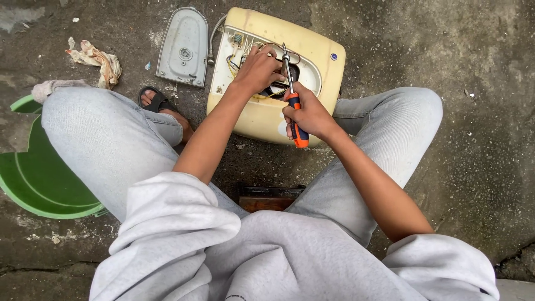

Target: Repairing the internal electrical components and wiring of a small appliance using a screwdriver while sitting on the ground.

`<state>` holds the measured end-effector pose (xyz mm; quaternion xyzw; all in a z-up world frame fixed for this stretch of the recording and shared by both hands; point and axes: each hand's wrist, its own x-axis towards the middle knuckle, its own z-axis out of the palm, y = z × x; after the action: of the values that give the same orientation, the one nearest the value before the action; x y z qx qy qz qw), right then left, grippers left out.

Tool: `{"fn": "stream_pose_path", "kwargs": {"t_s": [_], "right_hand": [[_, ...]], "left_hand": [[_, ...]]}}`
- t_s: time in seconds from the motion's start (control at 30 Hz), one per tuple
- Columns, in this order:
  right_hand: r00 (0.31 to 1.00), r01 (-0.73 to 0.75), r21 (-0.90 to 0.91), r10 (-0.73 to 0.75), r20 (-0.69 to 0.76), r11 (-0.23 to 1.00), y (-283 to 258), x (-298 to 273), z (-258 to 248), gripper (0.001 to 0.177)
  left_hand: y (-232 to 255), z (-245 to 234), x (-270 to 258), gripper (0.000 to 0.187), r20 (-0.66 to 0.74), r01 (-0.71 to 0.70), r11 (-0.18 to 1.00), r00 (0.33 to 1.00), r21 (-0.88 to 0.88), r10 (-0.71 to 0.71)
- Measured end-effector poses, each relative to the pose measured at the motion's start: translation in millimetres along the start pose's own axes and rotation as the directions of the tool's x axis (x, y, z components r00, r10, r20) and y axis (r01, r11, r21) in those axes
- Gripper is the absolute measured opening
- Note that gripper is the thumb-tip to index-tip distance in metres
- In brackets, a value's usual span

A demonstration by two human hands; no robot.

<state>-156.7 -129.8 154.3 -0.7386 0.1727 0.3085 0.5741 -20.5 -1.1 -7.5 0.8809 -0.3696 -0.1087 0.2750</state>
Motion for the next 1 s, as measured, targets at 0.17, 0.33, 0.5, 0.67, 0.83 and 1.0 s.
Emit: {"fn": "stream_pose_path", "kwargs": {"t_s": [0.17,0.33,0.5,0.67,0.83,1.0], "right_hand": [[1.000,0.005,-0.017,-0.005,0.008,1.000,1.1,1.2,0.0,0.023],[1.000,0.018,-0.016,-0.017,0.018,1.000,1.0,0.3,-1.2,0.024],[1.000,0.010,-0.045,-0.009,0.015,0.999,-0.4,-0.4,0.2,0.023],[1.000,0.004,-0.049,-0.003,0.016,0.999,-0.5,0.4,-0.3,0.024],[0.999,-0.023,-0.052,0.024,0.032,0.998,-1.0,0.1,-1.2,0.023],[0.999,-0.029,-0.098,0.032,0.028,0.995,-2.0,-0.7,-1.5,0.021]], "left_hand": [[-4.1,14.7,0.5,0.020,-0.078,-0.005,1.000,0.997,0.031,0.008],[-8.1,20.5,3.0,0.025,-0.094,-0.035,0.991,0.994,0.131,0.048],[-12.9,27.3,2.5,0.034,-0.138,-0.074,0.975,0.985,0.210,0.105],[-5.5,19.8,-0.6,0.032,-0.117,-0.055,0.977,0.990,0.204,0.080],[0.7,18.1,-4.7,0.025,-0.110,-0.008,0.993,0.994,0.119,0.021],[2.5,19.7,-2.8,0.031,-0.125,0.000,0.973,0.992,0.232,0.030]]}}
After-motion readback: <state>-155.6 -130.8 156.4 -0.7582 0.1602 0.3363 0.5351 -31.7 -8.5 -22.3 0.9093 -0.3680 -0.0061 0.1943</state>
